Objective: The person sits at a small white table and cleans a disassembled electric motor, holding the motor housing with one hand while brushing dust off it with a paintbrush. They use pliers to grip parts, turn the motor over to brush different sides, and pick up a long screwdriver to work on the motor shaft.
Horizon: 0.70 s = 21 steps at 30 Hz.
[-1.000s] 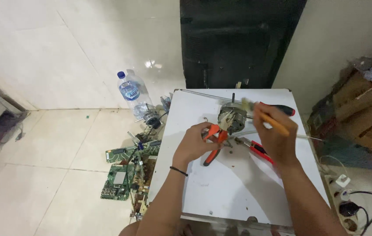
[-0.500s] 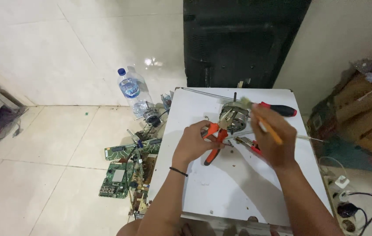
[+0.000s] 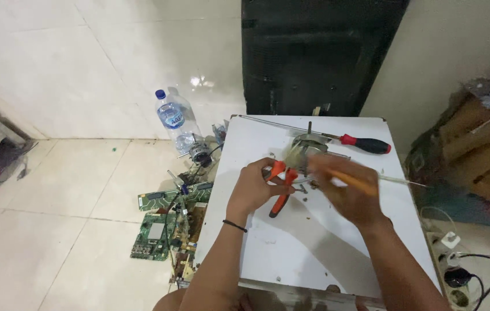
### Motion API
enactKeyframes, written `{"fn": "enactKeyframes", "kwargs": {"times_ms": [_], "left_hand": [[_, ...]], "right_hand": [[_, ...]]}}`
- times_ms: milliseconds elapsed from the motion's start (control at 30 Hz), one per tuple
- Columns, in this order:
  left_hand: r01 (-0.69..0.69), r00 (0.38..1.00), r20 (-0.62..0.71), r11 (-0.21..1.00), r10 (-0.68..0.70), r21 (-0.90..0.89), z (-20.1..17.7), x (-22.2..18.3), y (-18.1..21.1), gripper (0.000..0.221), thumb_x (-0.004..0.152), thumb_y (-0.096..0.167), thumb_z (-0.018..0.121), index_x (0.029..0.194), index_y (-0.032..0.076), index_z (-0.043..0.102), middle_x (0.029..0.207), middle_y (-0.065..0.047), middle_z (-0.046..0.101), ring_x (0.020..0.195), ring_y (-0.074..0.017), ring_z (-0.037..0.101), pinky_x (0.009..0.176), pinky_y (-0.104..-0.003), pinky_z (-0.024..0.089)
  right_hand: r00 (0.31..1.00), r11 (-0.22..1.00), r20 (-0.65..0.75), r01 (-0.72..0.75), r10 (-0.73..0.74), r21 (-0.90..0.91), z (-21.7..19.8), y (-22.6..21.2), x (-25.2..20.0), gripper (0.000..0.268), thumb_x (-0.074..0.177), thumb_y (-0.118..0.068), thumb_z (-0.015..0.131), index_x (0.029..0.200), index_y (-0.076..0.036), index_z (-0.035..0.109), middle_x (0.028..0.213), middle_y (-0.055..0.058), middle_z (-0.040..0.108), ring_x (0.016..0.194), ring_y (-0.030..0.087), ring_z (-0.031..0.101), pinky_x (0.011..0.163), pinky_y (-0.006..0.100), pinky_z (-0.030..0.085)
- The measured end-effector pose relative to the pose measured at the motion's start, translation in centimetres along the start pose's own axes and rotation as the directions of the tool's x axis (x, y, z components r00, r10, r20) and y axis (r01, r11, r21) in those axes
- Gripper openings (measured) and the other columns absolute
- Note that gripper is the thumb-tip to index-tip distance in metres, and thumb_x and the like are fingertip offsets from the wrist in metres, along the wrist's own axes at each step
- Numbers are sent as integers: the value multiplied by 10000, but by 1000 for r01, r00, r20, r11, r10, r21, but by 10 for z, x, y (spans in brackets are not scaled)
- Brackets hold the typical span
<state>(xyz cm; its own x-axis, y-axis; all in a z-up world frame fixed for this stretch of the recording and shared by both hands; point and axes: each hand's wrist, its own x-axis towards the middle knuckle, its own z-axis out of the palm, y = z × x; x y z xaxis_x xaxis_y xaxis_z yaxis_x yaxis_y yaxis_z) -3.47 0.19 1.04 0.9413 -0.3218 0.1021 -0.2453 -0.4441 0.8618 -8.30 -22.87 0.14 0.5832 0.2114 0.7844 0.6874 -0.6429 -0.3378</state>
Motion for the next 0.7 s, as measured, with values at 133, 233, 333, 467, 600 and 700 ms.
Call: {"fn": "enactKeyframes", "kwargs": {"times_ms": [133,233,333,467,600,700], "left_hand": [[-119,992,-43,986,115,-116,5,2,-10,589,606,237,965,1096,20,720,963,-80,790,831,-172,782,765,-317,609],[-112,991,-65,990,117,81,4,5,-3,685,568,239,1008,1130,5,694,931,-123,756,797,-219,728,722,-345,586],[11,1000,11,1000,-11,16,3,2,-4,629,617,278,982,1119,28,697,904,-112,789,792,-194,756,751,-326,596],[-76,997,-4,994,76,-74,2,2,-4,546,639,276,940,1078,32,726,929,-97,806,813,-188,776,752,-324,599],[-40,999,3,998,41,-44,5,3,-6,551,615,257,954,1059,27,724,920,-107,799,796,-202,756,742,-330,586],[-130,987,-81,985,139,115,10,12,-23,699,602,279,985,1171,17,674,1014,-144,730,853,-200,717,735,-327,586]], "right_hand": [[996,1000,90,-7,6,14,-5,-16,7,290,938,-148,722,1226,-108,714,1221,101,755,1085,244,754,904,353,638],[939,901,158,-339,306,272,-6,-26,12,249,902,-160,782,1149,-127,778,1058,88,818,865,181,805,716,326,689],[987,994,-122,-93,100,60,-7,-29,18,274,1042,-142,662,1307,-70,678,1213,129,750,1073,203,754,857,349,654],[942,945,140,-318,305,77,-6,-19,15,250,928,-215,736,1164,-135,749,1051,78,803,865,142,796,689,300,683],[991,997,117,-72,70,18,1,-2,3,237,952,-177,708,1174,-101,737,1173,132,774,1057,223,750,861,335,640],[839,728,265,-543,475,418,-3,-15,7,263,906,-206,730,1156,-130,764,1081,112,807,834,203,796,697,316,692]]}}
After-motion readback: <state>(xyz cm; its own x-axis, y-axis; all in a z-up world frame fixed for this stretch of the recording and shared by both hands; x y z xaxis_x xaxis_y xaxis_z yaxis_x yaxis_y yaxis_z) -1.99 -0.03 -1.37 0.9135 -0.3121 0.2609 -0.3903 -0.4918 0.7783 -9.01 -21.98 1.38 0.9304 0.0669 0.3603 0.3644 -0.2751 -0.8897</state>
